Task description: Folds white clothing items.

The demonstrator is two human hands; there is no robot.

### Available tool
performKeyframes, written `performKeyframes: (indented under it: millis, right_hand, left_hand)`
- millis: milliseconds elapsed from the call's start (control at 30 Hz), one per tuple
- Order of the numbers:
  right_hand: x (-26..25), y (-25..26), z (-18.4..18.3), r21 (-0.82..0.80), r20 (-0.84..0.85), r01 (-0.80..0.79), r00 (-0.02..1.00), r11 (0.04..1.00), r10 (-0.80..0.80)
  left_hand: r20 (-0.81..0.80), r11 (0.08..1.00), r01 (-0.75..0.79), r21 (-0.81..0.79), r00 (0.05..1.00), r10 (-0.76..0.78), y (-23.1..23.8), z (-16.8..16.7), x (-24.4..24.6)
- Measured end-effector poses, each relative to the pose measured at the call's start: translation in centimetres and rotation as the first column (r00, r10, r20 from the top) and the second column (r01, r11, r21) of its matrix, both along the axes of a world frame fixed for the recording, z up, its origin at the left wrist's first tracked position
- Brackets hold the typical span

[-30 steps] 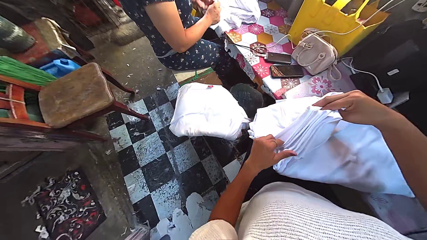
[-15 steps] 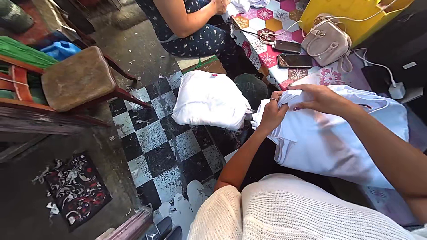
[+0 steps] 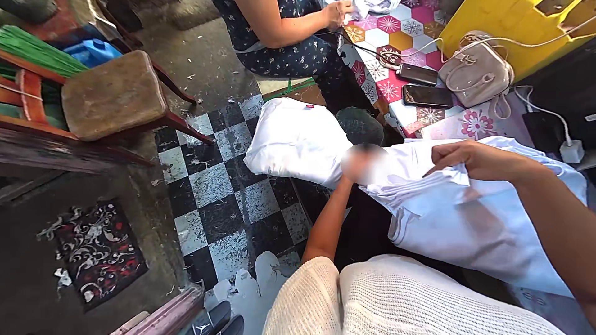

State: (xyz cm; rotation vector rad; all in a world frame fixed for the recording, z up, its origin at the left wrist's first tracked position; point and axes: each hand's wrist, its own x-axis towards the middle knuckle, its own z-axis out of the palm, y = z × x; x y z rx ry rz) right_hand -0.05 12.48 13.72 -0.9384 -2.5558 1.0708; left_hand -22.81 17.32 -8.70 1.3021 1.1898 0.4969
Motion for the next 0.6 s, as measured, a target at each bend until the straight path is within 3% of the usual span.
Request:
performKeyframes:
  millis: [100, 300, 467, 600]
  right_hand:
    - [0.7, -0.2, 0.5, -0.059, 0.016, -0.014, 1.000, 0.998, 0.015]
    - [0.0, 0.6, 0.2, -0.025, 0.051, -0.020, 0.998, 0.999, 0.021]
    - [-0.4, 1.0, -0.7, 0.040, 0.092, 0.159, 0.982, 0.986, -0.162]
    - [-1.0, 1.4, -1.9, 0.087, 0.033, 0.165, 0.985, 0.982, -0.168]
  left_hand:
    - [0.066, 0.992, -0.062, 0.107, 0.996, 0.055, 0.0, -0.4, 1.2]
    - [0.024, 0.963, -0.120, 0.242, 0.993, 0.118, 0.5, 0.6, 1.7]
    - [0.289, 0.865, -0.324, 0.384, 0.932, 0.221, -1.7, 5.3, 1.4]
    - [0.475, 0.723, -0.375, 0.580, 0.877, 0.074, -5.9, 9.1, 2.4]
